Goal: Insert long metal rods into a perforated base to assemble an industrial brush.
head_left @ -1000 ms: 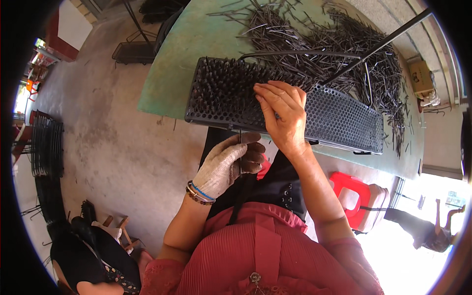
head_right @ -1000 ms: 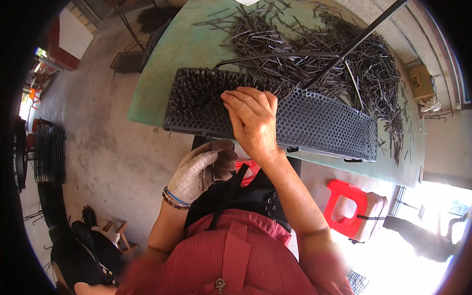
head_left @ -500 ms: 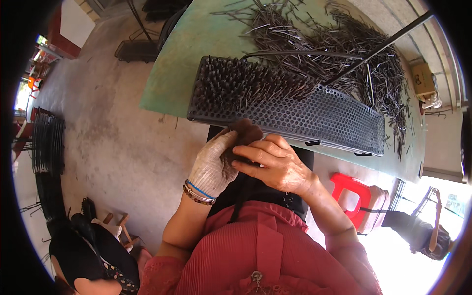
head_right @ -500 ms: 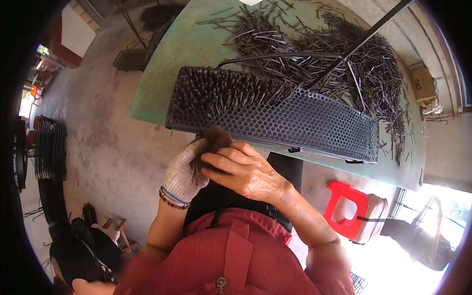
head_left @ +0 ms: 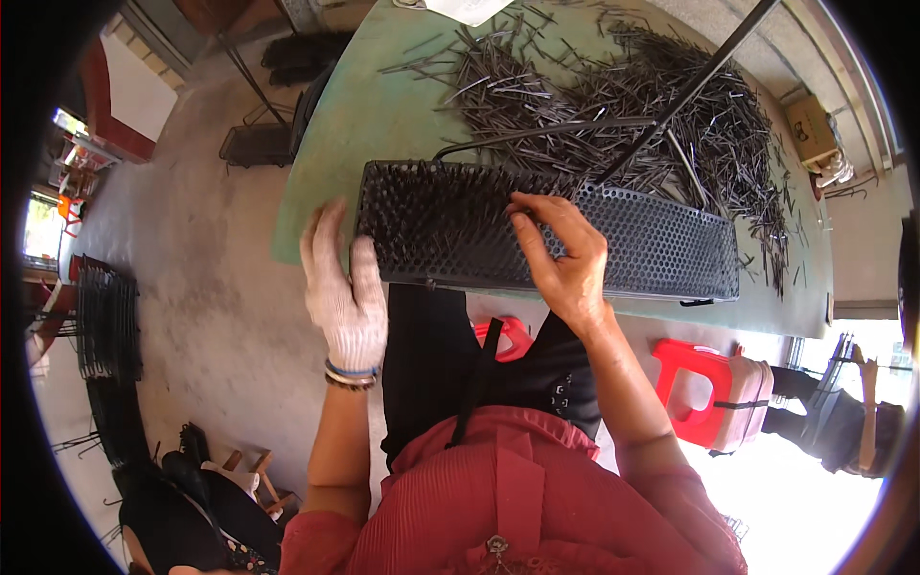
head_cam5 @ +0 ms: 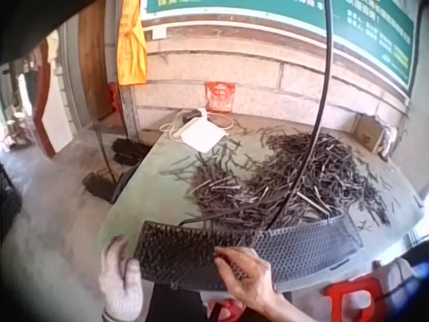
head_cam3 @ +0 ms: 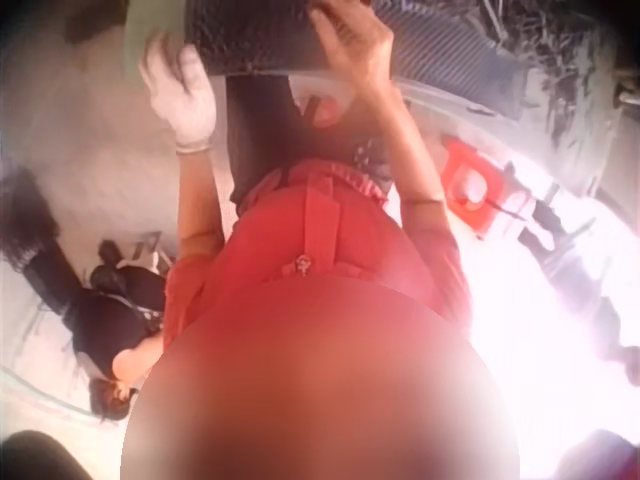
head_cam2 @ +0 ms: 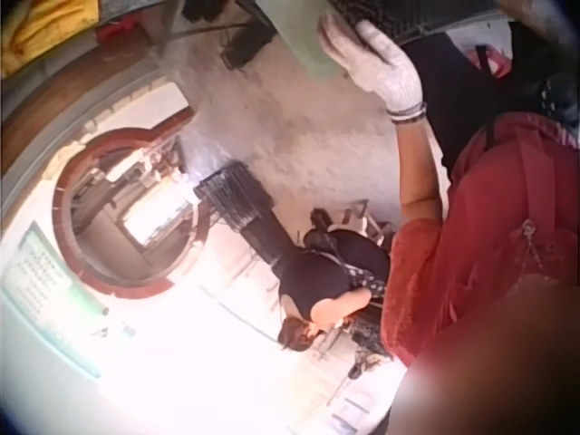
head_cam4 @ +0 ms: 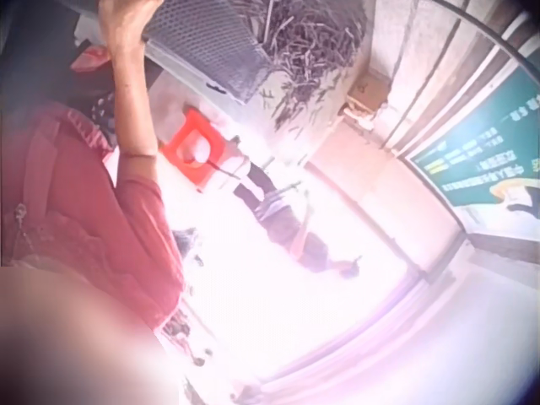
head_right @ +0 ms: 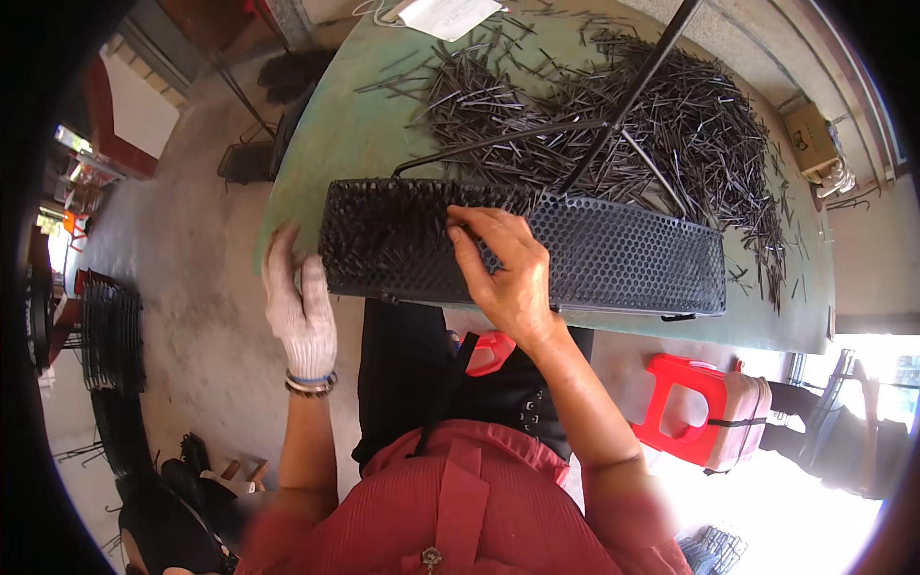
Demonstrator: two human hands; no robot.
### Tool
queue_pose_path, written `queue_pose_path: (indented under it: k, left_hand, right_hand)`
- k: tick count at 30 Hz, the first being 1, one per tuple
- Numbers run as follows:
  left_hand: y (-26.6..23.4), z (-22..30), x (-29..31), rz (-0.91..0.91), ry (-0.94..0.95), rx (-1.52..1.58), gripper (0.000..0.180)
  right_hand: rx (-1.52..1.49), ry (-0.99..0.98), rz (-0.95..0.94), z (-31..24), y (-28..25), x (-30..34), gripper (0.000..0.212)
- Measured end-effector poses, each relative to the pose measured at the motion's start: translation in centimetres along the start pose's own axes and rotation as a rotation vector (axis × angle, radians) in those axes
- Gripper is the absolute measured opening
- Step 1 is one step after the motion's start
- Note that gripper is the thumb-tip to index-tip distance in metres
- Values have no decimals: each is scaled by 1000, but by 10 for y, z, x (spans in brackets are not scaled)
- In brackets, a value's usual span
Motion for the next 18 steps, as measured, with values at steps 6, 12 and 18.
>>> queue_pose_path:
  k: [6, 12, 18]
  left_hand:
    - [32, -15, -12, -104, 127, -33, 37]
    - [36, -12, -15, -87, 163, -95, 39]
    - [30, -7, -14, -165, 110, -54, 45]
  right_hand:
    - [-20, 69, -8, 0, 3, -6, 21]
    - [97, -92, -82, 7, 16, -5, 23]
    - [326, -207, -108, -1, 21, -1, 26]
Point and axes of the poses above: each hand's wrist, its own x-axis away from the middle knuckle, its own y-axis out of the palm, z = x × y, the point moved 1 cm from there along -x, towards the middle knuckle, and after that the axes turned 10 degrees about -x, right-handed, at the moved point
